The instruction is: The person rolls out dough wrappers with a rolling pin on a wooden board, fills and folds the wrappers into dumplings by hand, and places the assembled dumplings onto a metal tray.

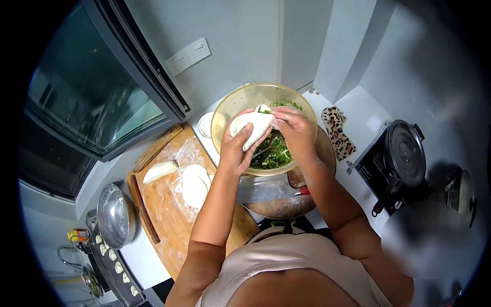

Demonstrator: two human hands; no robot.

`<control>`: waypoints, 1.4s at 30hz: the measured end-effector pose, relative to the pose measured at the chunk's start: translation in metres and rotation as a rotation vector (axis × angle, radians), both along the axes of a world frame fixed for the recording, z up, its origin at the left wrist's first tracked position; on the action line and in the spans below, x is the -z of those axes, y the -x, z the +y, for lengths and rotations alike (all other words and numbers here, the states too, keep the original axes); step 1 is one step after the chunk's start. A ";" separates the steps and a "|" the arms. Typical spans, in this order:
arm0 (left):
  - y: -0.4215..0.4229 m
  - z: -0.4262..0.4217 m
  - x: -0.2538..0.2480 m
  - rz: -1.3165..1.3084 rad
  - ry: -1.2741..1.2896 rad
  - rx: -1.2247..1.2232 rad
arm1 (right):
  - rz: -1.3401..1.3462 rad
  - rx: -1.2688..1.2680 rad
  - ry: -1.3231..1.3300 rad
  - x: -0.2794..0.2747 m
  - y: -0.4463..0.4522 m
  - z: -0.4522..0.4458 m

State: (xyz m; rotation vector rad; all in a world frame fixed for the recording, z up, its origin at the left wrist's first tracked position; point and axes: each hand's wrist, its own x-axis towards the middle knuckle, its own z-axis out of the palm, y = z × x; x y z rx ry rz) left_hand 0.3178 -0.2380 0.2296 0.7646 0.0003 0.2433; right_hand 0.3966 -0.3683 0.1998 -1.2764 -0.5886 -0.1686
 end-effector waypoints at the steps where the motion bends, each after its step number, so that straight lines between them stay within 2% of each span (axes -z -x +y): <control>1: 0.001 -0.001 0.000 0.001 0.002 0.003 | 0.016 -0.002 0.003 0.001 -0.001 0.000; 5: 0.003 0.001 0.002 0.005 -0.021 0.015 | -0.011 -0.032 0.033 -0.003 -0.002 -0.003; 17: 0.008 0.001 0.001 0.035 -0.015 0.079 | 0.155 -0.184 0.069 -0.030 -0.003 -0.018; 26: 0.008 0.006 0.001 0.032 -0.091 0.156 | 0.117 -0.331 0.299 -0.042 -0.006 -0.026; 32: 0.010 0.007 0.000 0.013 -0.075 0.187 | 0.075 -0.305 0.263 -0.034 -0.008 -0.025; 38: 0.009 0.003 -0.002 0.054 -0.043 0.158 | -0.207 0.006 0.513 -0.034 0.000 -0.025; 41: 0.007 0.006 0.000 0.073 -0.061 0.125 | -0.274 -0.052 0.374 -0.034 0.000 -0.024; 42: 0.007 0.006 0.001 0.078 -0.070 0.114 | -0.185 -0.060 0.364 -0.036 0.004 -0.023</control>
